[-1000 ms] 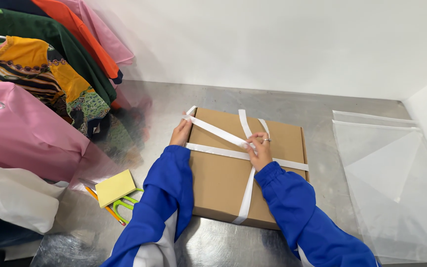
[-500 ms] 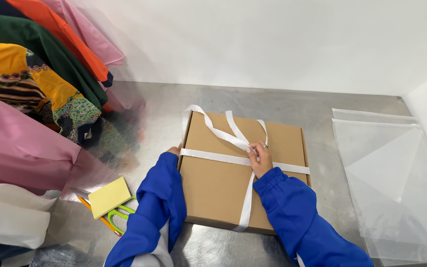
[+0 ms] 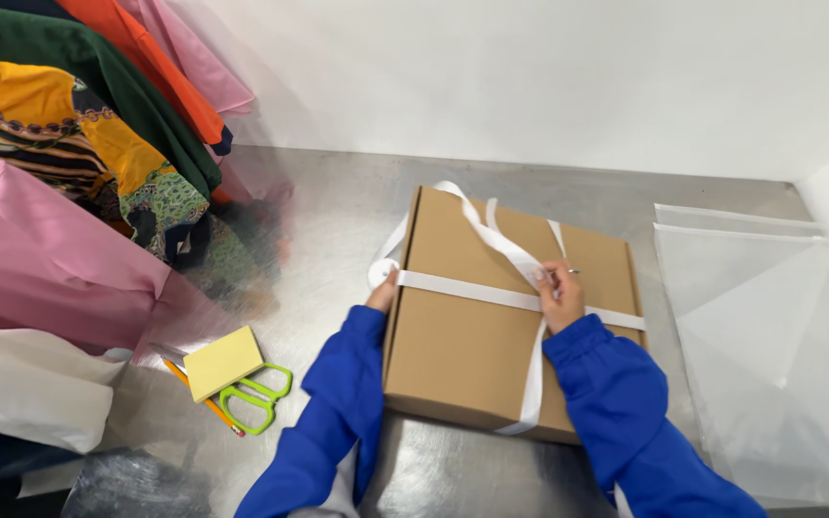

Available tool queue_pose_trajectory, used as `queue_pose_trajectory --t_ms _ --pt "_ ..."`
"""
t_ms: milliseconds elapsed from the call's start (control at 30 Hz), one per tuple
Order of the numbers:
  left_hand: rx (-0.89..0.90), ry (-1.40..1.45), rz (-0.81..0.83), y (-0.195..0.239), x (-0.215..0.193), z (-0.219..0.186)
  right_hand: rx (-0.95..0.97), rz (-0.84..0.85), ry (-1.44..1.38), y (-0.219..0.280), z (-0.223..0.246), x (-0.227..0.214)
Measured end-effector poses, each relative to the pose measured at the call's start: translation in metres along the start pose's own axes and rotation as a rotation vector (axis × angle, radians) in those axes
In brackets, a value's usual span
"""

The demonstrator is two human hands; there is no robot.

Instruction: The person places a plastic-wrapped garment into a cardboard box and closes the lid. They then wrap a white ribbon around the box, tie it into a bow, and adjust the loops to complete the packaging.

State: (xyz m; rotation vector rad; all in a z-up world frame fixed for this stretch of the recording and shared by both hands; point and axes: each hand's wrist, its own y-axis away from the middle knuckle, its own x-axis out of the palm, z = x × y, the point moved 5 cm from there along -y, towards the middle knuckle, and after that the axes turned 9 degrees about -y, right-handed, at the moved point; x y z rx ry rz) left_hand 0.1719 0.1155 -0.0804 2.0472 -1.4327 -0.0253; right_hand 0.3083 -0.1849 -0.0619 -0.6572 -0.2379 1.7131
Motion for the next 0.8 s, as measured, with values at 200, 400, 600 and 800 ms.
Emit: queue_pose_trajectory --t_ms 200,400,600,800 --pt "0.091 -0.476 -0.006 0.024 0.027 0.011 -0.022 -0.039 0.074 0.012 -0.014 -0.022" --pt "0.239 -0.617 -0.330 -0.149 -0.070 0.095 -0.161 -0.047 0.158 0.011 0.004 -0.008" --pt "0.070 -1.493 -0.471 -0.160 -0.091 0.071 -0.278 -0.034 0.218 0.012 0.013 0.004" --pt "0.347 -1.444 -0.515 -0.095 -0.059 0.017 -0.394 -0.011 0.230 0.010 0.027 0.014"
